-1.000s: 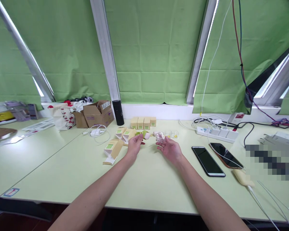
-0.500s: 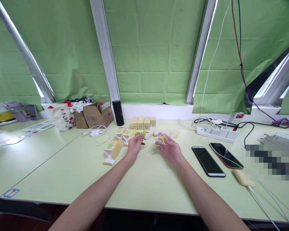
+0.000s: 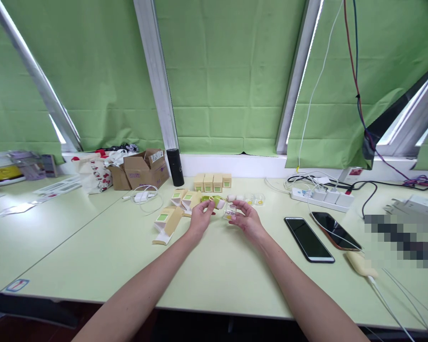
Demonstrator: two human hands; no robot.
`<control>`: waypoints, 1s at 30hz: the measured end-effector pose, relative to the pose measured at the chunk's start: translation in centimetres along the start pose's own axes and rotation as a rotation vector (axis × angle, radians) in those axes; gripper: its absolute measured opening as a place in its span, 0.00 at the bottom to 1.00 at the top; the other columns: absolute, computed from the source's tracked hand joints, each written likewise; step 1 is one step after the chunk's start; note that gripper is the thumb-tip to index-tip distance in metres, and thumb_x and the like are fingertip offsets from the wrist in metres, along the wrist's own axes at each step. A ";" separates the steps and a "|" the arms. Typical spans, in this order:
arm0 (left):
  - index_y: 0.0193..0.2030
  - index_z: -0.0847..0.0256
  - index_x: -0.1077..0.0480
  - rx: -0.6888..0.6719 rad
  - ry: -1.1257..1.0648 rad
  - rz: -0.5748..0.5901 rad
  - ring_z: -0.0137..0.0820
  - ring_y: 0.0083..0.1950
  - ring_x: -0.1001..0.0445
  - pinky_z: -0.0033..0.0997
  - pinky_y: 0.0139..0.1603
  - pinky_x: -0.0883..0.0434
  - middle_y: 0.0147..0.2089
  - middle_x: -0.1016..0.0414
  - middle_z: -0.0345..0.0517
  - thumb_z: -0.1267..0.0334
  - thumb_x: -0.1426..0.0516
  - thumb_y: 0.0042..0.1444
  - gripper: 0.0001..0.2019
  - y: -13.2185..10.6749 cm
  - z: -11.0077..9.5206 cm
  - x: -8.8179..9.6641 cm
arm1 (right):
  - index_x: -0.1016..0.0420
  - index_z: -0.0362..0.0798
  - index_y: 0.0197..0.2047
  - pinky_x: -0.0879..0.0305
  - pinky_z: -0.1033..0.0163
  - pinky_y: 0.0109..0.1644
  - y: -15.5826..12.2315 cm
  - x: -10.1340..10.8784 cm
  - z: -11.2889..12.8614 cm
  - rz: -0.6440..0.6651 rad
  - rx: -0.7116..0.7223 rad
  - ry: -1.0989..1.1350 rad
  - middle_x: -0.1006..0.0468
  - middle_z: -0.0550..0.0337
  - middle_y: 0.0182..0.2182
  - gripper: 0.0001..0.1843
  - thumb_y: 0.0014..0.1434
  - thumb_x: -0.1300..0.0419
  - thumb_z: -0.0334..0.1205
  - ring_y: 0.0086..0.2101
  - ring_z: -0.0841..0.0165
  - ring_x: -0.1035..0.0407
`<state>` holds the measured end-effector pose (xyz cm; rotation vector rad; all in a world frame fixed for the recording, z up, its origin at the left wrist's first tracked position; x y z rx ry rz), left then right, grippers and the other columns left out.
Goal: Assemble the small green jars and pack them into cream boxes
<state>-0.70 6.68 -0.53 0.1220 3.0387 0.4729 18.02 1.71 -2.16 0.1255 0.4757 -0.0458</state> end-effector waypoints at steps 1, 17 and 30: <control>0.39 0.63 0.18 0.000 0.000 0.005 0.35 0.41 0.23 0.32 0.41 0.24 0.42 0.17 0.50 0.33 0.34 0.50 0.30 0.0 -0.1 0.0 | 0.21 0.53 0.47 0.20 0.54 0.42 -0.1 -0.1 0.0 0.000 -0.001 -0.001 0.21 0.58 0.51 0.33 0.35 0.19 0.35 0.39 0.65 0.23; 0.38 0.63 0.19 -0.048 0.052 0.036 0.36 0.39 0.23 0.34 0.43 0.24 0.40 0.18 0.50 0.32 0.34 0.48 0.31 -0.4 -0.8 -0.4 | 0.20 0.50 0.42 0.19 0.47 0.50 -0.7 -1.4 0.0 0.077 -0.055 0.056 0.21 0.57 0.46 0.29 0.37 0.17 0.44 0.42 0.61 0.22; 0.38 0.63 0.20 -0.101 0.084 0.071 0.34 0.38 0.24 0.31 0.39 0.26 0.38 0.19 0.48 0.33 0.35 0.52 0.29 -0.2 -0.3 -0.4 | 0.19 0.49 0.42 0.22 0.43 0.55 -0.5 -1.4 -0.3 0.090 -0.054 0.067 0.19 0.56 0.46 0.28 0.39 0.17 0.43 0.44 0.59 0.22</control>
Point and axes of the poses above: each hand's wrist, its own y-axis towards the middle knuckle, its own x-axis out of the back of the hand, z = x × y, the point moved 3 cm from there along y, towards the middle knuckle
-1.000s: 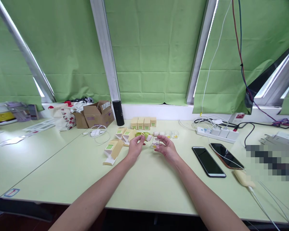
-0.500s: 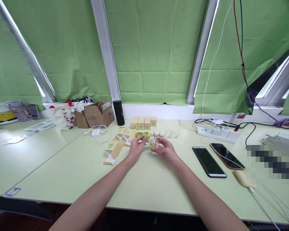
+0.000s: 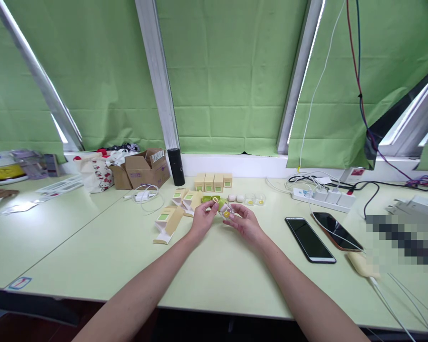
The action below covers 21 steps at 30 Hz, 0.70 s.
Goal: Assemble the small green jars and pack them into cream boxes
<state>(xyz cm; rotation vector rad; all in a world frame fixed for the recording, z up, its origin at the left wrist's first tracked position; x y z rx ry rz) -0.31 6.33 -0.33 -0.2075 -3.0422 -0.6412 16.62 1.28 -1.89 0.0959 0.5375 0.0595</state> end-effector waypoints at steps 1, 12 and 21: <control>0.38 0.63 0.20 -0.001 0.003 -0.001 0.35 0.38 0.24 0.31 0.39 0.26 0.38 0.19 0.48 0.33 0.35 0.52 0.29 0.0 0.0 0.0 | 0.19 0.49 0.42 0.23 0.43 0.55 0.0 0.0 0.0 -0.003 0.000 0.003 0.19 0.56 0.46 0.28 0.39 0.17 0.43 0.44 0.59 0.22; 0.39 0.63 0.20 -0.019 0.033 -0.001 0.35 0.40 0.24 0.31 0.40 0.26 0.39 0.19 0.49 0.37 0.36 0.55 0.27 0.0 0.3 0.1 | 0.18 0.48 0.42 0.23 0.45 0.56 -0.1 -0.1 0.2 0.001 0.012 0.009 0.18 0.55 0.46 0.26 0.40 0.17 0.43 0.44 0.59 0.22; 0.41 0.64 0.19 -0.014 0.030 0.028 0.39 0.46 0.21 0.34 0.45 0.25 0.43 0.17 0.52 0.42 0.35 0.57 0.23 -0.2 0.1 0.1 | 0.18 0.48 0.42 0.23 0.45 0.57 -0.1 -0.1 0.2 0.011 0.017 -0.009 0.19 0.55 0.46 0.26 0.41 0.17 0.44 0.45 0.59 0.22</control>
Point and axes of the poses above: each hand's wrist, its own y-axis towards the middle knuckle, its own x-axis out of the back of the hand, z = x × y, the point moved 3 cm from there along y, towards the middle knuckle
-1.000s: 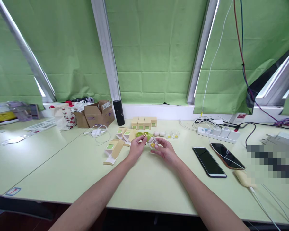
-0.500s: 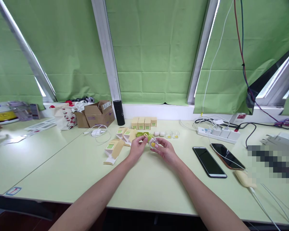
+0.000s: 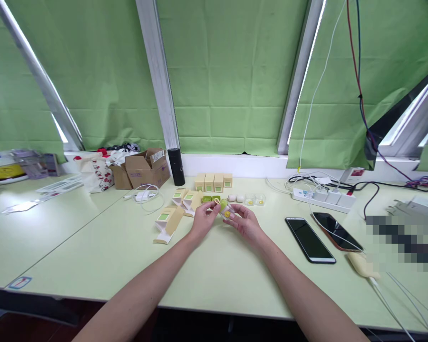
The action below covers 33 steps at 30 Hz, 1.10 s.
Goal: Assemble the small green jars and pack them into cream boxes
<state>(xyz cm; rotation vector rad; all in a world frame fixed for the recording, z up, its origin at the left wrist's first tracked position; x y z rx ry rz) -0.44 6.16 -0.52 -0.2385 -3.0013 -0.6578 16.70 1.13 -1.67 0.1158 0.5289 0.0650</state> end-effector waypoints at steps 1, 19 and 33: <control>0.42 0.64 0.18 0.000 0.000 0.001 0.40 0.46 0.21 0.34 0.45 0.25 0.43 0.17 0.52 0.42 0.35 0.57 0.23 0.0 0.1 0.0 | 0.18 0.49 0.42 0.24 0.45 0.57 0.0 0.0 0.0 0.003 0.001 -0.003 0.19 0.55 0.46 0.26 0.41 0.17 0.44 0.45 0.59 0.22; 0.47 0.59 0.17 -0.086 0.152 -0.019 0.41 0.54 0.22 0.38 0.49 0.25 0.51 0.19 0.54 0.45 0.35 0.59 0.20 -0.2 0.5 0.2 | 0.19 0.50 0.45 0.21 0.49 0.49 0.6 0.6 -0.9 -0.018 0.038 -0.129 0.17 0.56 0.41 0.31 0.39 0.18 0.48 0.40 0.61 0.22; 0.46 0.59 0.17 -0.113 0.243 0.022 0.43 0.55 0.24 0.40 0.50 0.25 0.50 0.19 0.55 0.45 0.37 0.61 0.19 -0.6 -0.1 0.1 | 0.23 0.54 0.51 0.23 0.51 0.50 0.5 0.4 -0.8 0.005 0.099 -0.226 0.21 0.60 0.43 0.32 0.43 0.21 0.46 0.38 0.63 0.21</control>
Point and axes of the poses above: each hand's wrist, its own y-axis towards the middle knuckle, its own x-axis out of the back of the hand, z = x × y, the point moved 3 cm from there along y, towards the middle knuckle
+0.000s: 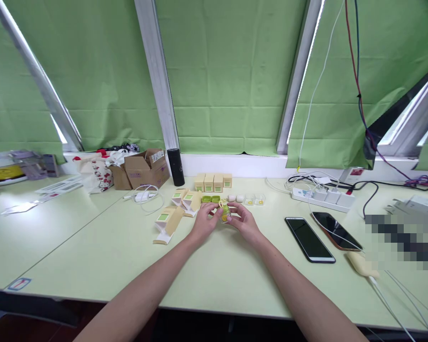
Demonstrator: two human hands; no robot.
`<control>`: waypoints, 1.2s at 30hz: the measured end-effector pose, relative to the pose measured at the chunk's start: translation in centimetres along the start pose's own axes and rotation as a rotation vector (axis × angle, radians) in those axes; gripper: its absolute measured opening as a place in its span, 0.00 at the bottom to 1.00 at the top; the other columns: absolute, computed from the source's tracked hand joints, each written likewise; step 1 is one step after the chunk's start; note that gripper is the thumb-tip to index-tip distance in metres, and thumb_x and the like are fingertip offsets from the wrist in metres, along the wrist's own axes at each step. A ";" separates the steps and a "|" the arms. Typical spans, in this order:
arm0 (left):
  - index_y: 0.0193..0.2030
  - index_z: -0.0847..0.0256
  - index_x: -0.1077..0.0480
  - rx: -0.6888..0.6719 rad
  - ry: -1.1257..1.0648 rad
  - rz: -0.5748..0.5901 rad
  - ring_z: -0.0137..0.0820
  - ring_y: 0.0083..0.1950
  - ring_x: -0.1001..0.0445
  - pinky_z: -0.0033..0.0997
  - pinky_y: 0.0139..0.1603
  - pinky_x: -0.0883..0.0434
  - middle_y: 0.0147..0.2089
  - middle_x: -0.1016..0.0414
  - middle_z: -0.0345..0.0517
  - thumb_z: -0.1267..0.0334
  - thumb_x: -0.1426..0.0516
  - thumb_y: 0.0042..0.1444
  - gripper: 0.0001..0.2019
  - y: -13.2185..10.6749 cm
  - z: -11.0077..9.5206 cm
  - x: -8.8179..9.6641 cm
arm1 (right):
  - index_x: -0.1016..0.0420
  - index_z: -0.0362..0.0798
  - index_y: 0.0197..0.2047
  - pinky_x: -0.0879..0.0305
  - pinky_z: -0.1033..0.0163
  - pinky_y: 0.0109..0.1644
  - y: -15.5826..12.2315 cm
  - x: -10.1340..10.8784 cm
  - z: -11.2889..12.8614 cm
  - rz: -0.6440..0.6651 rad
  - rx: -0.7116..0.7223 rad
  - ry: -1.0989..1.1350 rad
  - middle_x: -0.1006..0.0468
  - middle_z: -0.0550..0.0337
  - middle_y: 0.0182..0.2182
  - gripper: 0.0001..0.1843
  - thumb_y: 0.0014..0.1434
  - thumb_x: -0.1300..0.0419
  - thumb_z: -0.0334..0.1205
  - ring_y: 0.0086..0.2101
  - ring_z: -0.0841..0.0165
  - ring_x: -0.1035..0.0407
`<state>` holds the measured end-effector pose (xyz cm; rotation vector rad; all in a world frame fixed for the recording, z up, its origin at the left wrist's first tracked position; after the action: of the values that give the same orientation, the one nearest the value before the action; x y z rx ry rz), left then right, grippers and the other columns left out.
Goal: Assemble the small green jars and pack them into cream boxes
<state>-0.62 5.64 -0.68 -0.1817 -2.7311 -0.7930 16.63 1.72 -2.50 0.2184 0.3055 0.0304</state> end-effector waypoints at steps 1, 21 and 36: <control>0.46 0.59 0.17 0.006 0.000 0.002 0.43 0.55 0.24 0.41 0.51 0.25 0.51 0.19 0.55 0.45 0.37 0.61 0.19 0.0 0.0 0.0 | 0.23 0.55 0.52 0.23 0.51 0.50 -0.1 -0.1 0.0 0.007 0.001 0.001 0.21 0.60 0.42 0.32 0.43 0.21 0.46 0.38 0.63 0.21; 0.61 0.53 0.31 -0.056 -0.006 0.094 0.39 0.59 0.27 0.39 0.54 0.28 0.62 0.27 0.52 0.56 0.34 0.60 0.23 -0.8 -1.9 -0.3 | 0.25 0.58 0.53 0.24 0.48 0.58 -0.4 -0.7 1.0 -0.017 -0.016 0.189 0.21 0.60 0.43 0.33 0.46 0.20 0.51 0.45 0.60 0.21; 0.60 0.50 0.26 -0.057 0.051 0.069 0.40 0.57 0.25 0.40 0.56 0.28 0.57 0.25 0.49 0.55 0.34 0.60 0.21 -0.7 -1.7 -0.4 | 0.22 0.56 0.49 0.24 0.48 0.56 -0.4 -0.2 1.6 -0.019 0.005 0.136 0.19 0.57 0.44 0.29 0.46 0.20 0.52 0.43 0.60 0.20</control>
<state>0.02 4.11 0.25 -0.2628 -2.6413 -0.8453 16.87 1.00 -1.06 0.2187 0.4434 0.0256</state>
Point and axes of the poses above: each hand's wrist, its own y-axis towards the middle knuckle, its own x-axis out of the back of the hand, z = x × y, the point moved 3 cm from there along y, towards the middle knuckle
